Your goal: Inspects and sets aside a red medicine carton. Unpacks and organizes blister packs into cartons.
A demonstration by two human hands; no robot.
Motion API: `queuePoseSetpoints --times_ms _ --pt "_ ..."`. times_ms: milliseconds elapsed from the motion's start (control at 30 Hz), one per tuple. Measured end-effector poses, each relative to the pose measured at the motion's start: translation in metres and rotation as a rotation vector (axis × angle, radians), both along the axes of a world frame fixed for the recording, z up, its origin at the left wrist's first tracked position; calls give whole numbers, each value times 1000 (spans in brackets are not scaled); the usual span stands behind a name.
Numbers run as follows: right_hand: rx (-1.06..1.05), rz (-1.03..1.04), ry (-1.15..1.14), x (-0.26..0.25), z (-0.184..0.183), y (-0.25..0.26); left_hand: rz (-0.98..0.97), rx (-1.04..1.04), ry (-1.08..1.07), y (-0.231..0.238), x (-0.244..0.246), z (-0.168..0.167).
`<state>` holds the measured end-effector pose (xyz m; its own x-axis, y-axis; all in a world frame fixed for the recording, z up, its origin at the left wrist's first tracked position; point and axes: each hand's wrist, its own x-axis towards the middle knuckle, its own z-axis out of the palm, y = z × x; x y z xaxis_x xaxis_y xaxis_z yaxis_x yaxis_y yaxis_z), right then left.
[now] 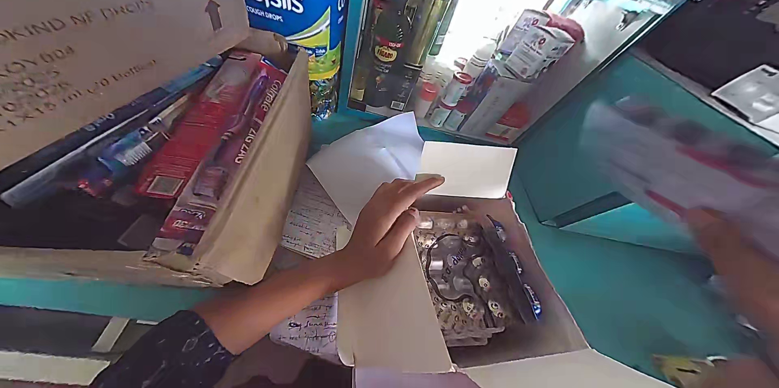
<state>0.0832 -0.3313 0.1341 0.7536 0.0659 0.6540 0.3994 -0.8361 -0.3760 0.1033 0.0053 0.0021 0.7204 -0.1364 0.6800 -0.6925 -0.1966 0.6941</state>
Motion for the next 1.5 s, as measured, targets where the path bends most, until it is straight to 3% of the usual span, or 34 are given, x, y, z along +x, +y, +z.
queuePoseSetpoints --times_ms 33,133,233,367,467,567,633,767,833,900,1000,1100,1300,1500 --pt "-137 -70 -1 15 -8 6 4 2 -7 1 -1 -1" --pt "-387 -2 28 58 -50 20 29 -3 -31 0 -4 -3" --pt "-508 -3 134 80 -88 38 54 -25 -53 -1 -5 -5" --pt "-639 -158 431 84 -100 67 72 -27 -92 -3 -8 -6" --pt "-626 -202 619 102 -97 68 72 -11 -96 0 -7 -3" --pt "-531 -21 686 116 -98 39 73 8 -91 1 -8 -4" --pt "-468 115 589 114 -95 21 70 14 -86 1 -11 -4" --pt "-302 170 224 63 -28 34 69 2 -102 1 -12 -5" --pt "-206 337 164 32 -2 50 67 -13 -89 0 -12 -5" --pt "-264 533 185 3 8 67 75 -14 -77 0 -13 -5" --pt "-545 742 210 -30 -3 92 83 -48 -133 0 -15 -9" --pt "-752 701 126 -49 -19 102 96 -96 -253 0 -20 -9" --pt "-806 609 0 -66 -26 101 111 -124 -382 -7 -21 -11" --pt "-802 798 -76 -65 -27 109 90 -96 -359 -6 -23 -12"
